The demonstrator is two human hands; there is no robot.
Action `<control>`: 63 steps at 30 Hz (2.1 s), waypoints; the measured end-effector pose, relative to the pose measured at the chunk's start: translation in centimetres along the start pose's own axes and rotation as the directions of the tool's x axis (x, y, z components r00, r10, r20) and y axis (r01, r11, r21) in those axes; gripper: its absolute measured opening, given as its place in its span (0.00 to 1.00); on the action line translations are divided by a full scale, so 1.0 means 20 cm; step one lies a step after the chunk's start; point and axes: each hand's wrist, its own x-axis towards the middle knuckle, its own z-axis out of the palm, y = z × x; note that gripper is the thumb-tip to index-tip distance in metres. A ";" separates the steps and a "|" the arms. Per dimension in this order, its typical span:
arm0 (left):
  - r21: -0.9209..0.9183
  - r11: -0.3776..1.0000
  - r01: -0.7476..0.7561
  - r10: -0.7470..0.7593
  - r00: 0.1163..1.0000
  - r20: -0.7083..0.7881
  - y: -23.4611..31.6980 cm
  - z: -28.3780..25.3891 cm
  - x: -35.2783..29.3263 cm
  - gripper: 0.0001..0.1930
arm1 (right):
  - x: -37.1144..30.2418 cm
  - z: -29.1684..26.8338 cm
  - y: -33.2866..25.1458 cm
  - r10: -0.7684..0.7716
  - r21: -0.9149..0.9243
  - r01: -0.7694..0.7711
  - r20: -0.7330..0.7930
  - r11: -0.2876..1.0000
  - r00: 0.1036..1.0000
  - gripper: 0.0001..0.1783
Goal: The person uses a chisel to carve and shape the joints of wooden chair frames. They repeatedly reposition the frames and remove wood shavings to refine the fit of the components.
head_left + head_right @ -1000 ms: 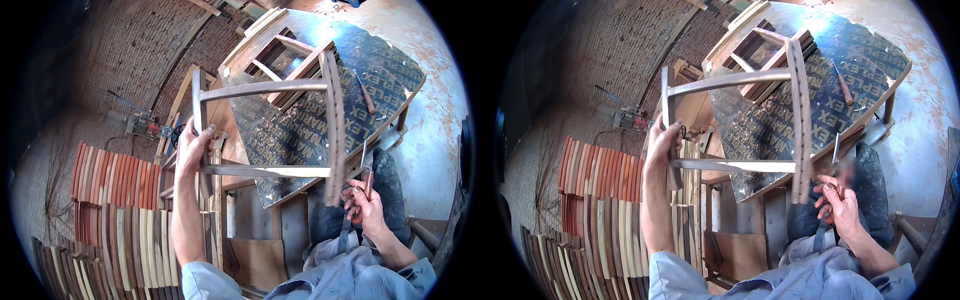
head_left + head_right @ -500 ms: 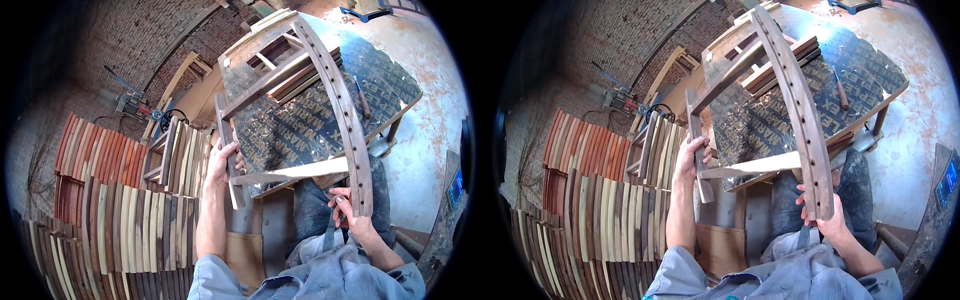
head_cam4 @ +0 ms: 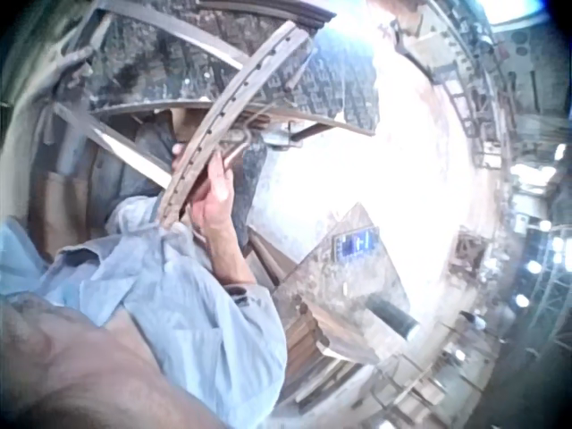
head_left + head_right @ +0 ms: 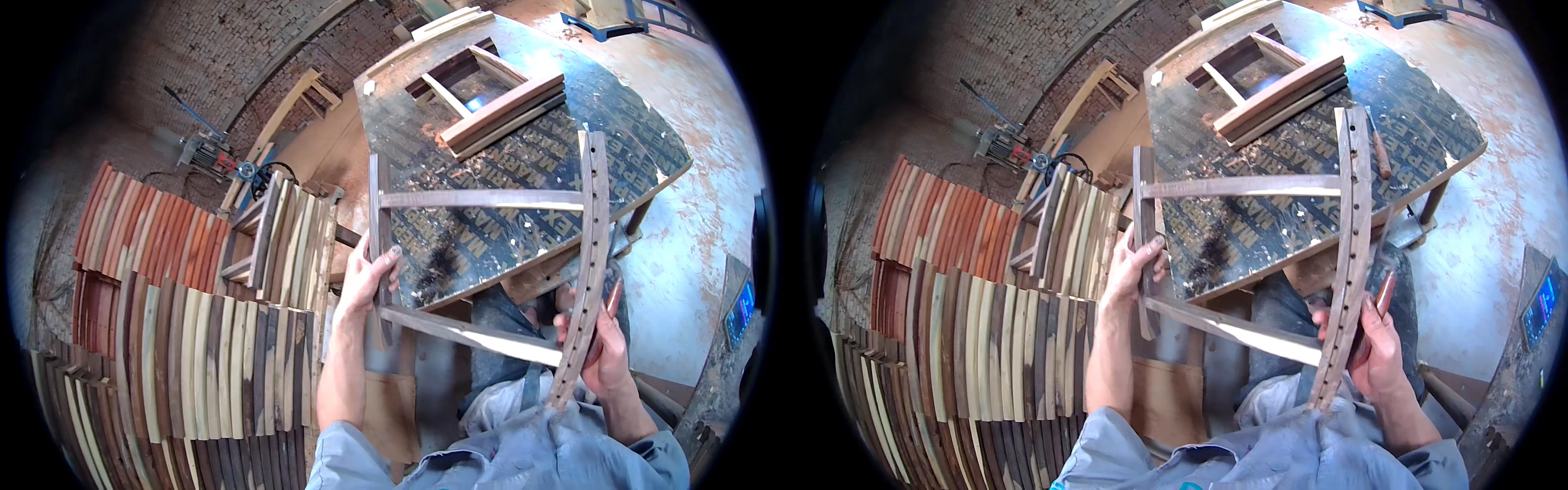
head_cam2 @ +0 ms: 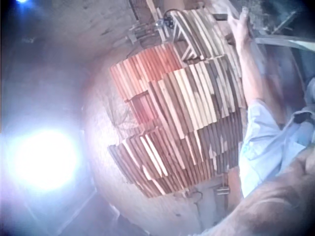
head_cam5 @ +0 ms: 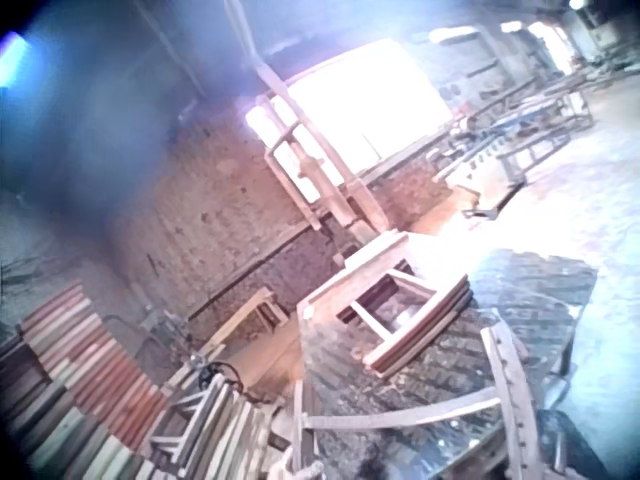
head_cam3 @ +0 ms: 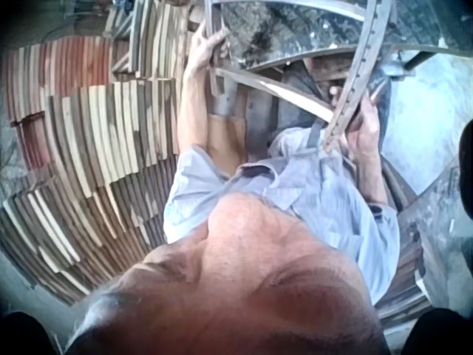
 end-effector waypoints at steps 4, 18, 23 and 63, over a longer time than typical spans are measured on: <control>0.131 0.988 0.078 -0.089 0.992 0.085 0.02 0.02 0.15 0.22 | 0.00 0.06 -0.10 -0.013 -0.040 0.015 0.051 0.999 0.999 0.32; 0.608 0.794 0.012 -0.227 0.933 0.279 -0.25 0.41 0.66 0.26 | 0.05 0.45 -0.21 -0.104 -0.165 0.161 0.313 0.973 0.944 0.24; 0.589 0.787 -0.181 -0.024 0.946 0.323 0.01 0.33 0.54 0.22 | 0.13 0.59 -0.27 -0.079 -0.255 0.147 0.260 0.956 0.962 0.18; 0.760 0.137 -0.636 0.483 0.712 0.509 1.03 0.27 0.28 0.30 | 1.16 -0.35 -0.50 -0.420 -0.800 -0.063 0.244 -0.597 0.874 0.19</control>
